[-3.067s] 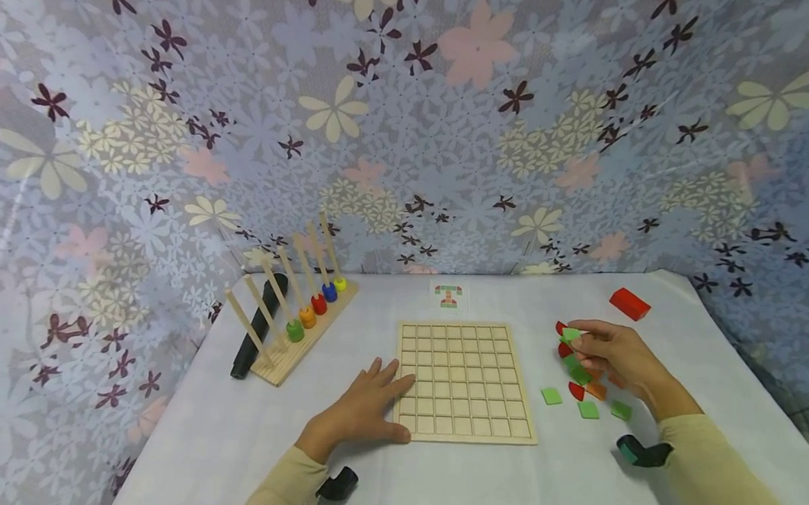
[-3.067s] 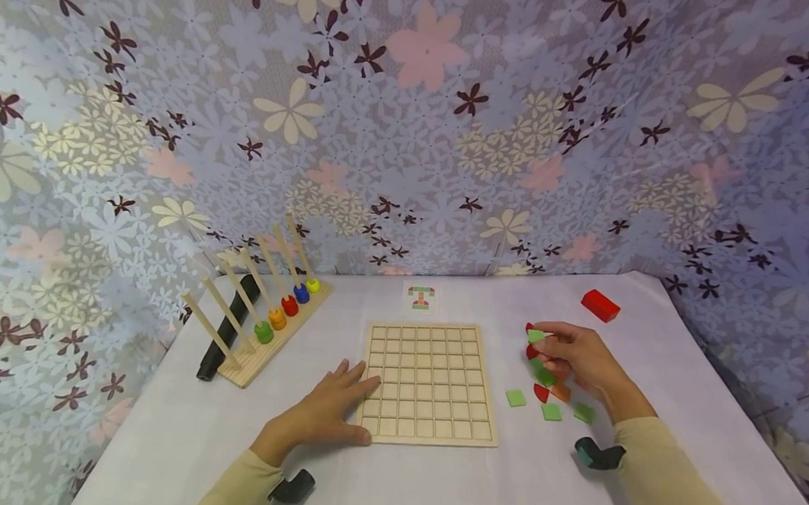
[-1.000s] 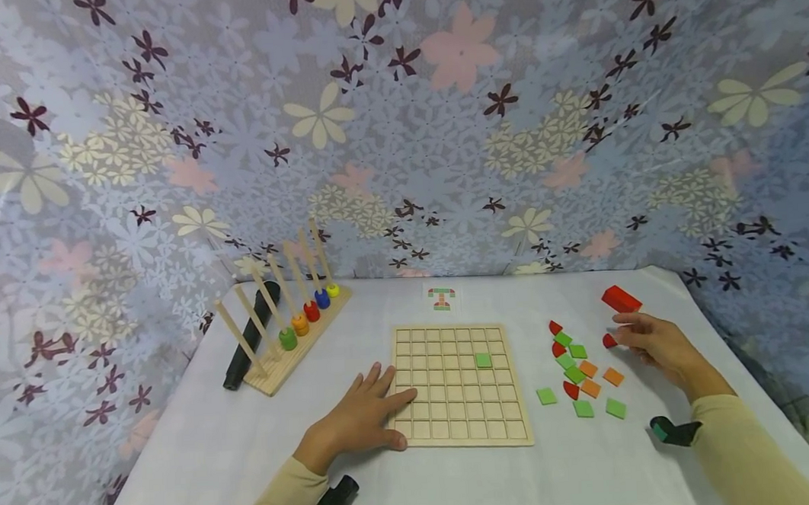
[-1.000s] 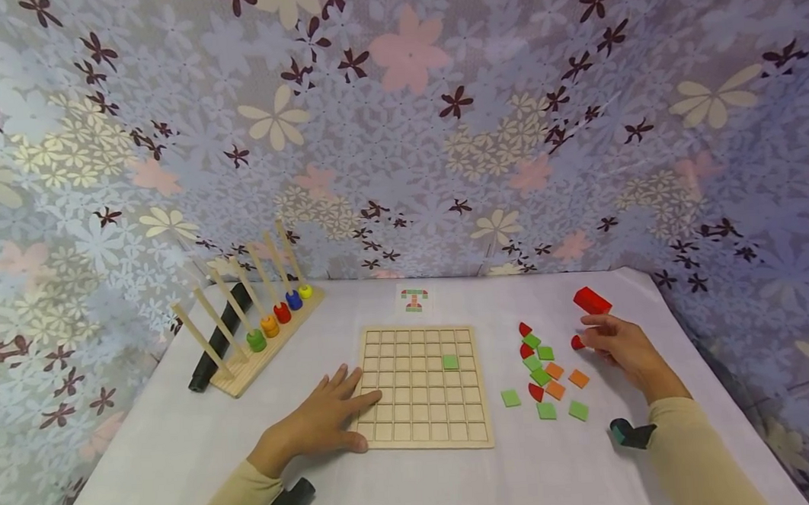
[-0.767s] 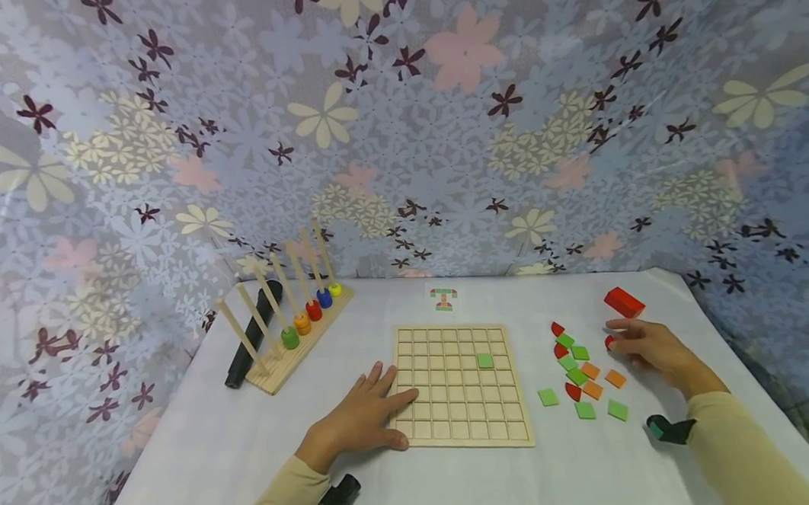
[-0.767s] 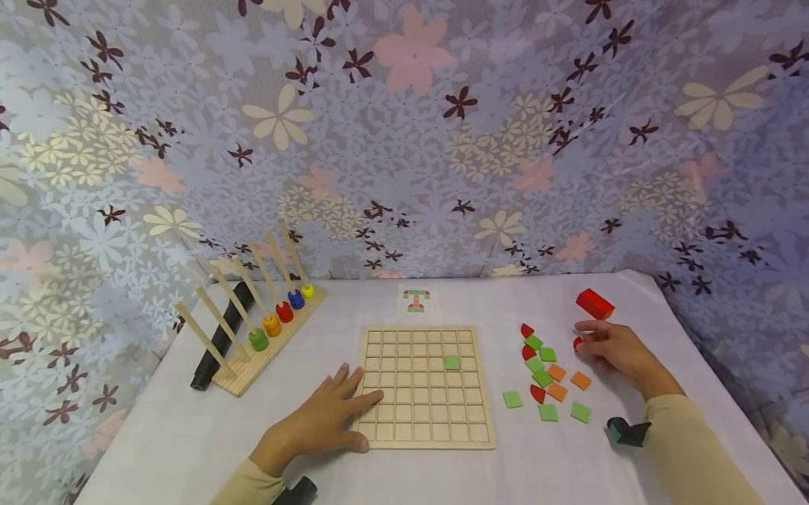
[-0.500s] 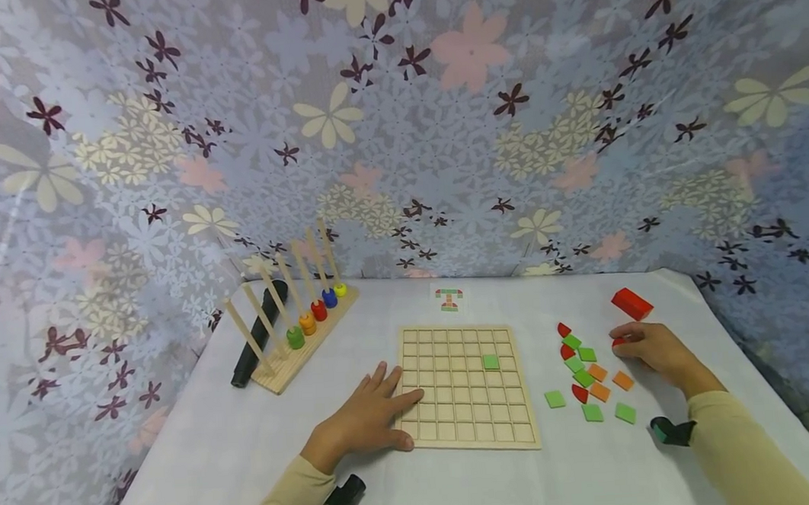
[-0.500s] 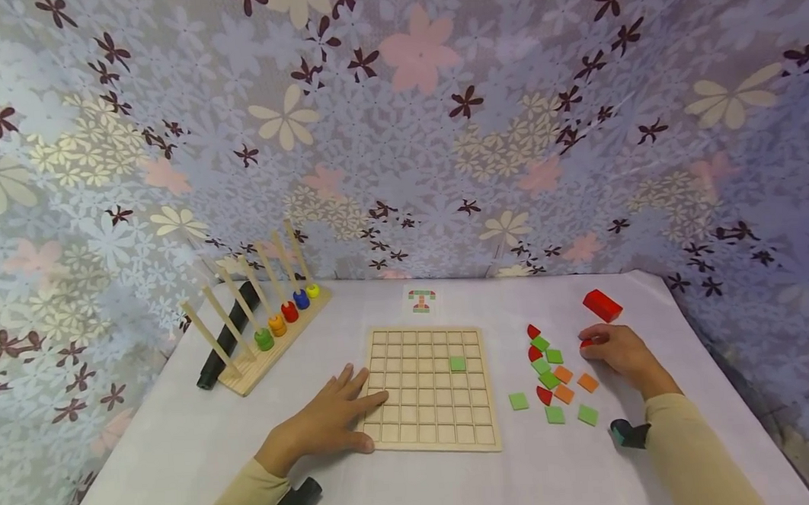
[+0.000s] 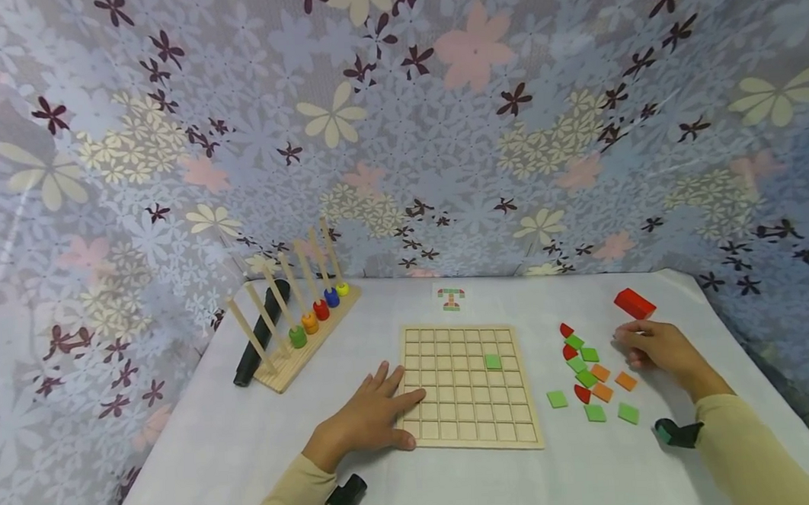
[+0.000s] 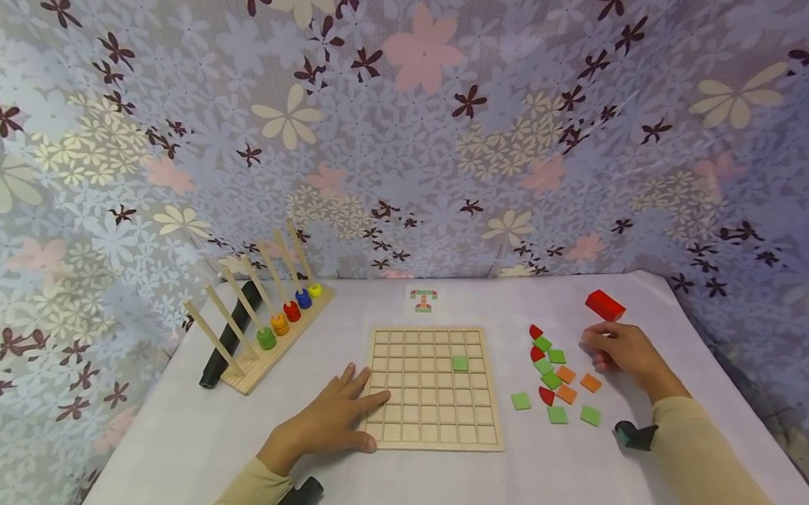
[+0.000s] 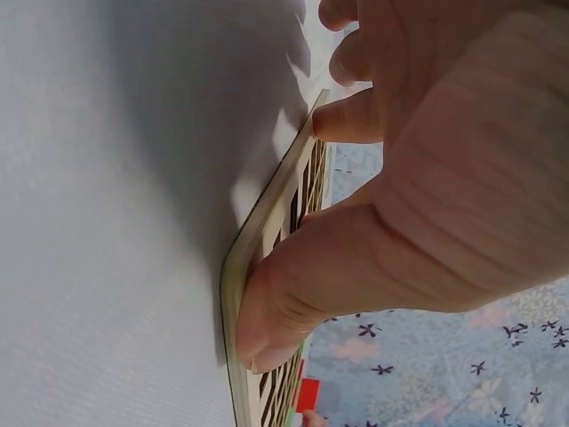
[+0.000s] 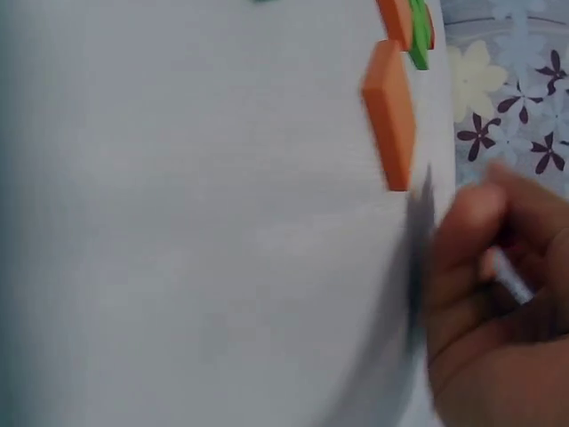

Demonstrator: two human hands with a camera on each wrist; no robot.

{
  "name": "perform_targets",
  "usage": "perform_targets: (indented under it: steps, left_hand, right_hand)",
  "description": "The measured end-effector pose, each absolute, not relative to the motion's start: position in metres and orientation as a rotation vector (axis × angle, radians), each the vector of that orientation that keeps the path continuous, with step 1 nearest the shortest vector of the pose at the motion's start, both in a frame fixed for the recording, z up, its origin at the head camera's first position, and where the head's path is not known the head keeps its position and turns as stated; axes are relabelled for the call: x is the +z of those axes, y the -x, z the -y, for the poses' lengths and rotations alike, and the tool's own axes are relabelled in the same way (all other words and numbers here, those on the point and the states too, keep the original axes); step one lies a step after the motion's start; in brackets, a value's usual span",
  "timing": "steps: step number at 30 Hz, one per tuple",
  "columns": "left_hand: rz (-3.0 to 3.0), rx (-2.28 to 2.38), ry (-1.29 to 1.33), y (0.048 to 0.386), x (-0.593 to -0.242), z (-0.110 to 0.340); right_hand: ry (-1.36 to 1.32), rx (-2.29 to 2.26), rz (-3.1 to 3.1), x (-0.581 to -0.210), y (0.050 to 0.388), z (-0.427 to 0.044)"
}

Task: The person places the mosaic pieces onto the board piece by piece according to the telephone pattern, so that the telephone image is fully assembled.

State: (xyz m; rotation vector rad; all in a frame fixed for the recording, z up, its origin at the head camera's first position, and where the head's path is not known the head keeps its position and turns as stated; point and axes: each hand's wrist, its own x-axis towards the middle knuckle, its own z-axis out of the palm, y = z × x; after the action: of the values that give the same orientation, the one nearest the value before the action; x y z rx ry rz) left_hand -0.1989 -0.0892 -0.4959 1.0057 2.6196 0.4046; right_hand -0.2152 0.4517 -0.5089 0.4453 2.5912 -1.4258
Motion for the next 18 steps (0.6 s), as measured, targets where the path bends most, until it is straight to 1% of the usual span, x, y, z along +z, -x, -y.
perform_targets:
  steps: [6,9,18]
  left_hand:
    - [-2.627,0.415,-1.007,0.199,-0.498,0.09]
    - [-2.624,0.424,-1.01,0.199,-0.497,0.09]
    - [-2.616,0.442,-1.016,0.198,-0.495,0.09]
  right_hand:
    - [-0.345,-2.002,-2.34,-0.504,0.212,-0.443]
    - [-0.282,-2.198,-2.185,-0.498,0.215,-0.432]
    - [-0.236,-2.314,-1.981,-0.479,0.235,-0.371]
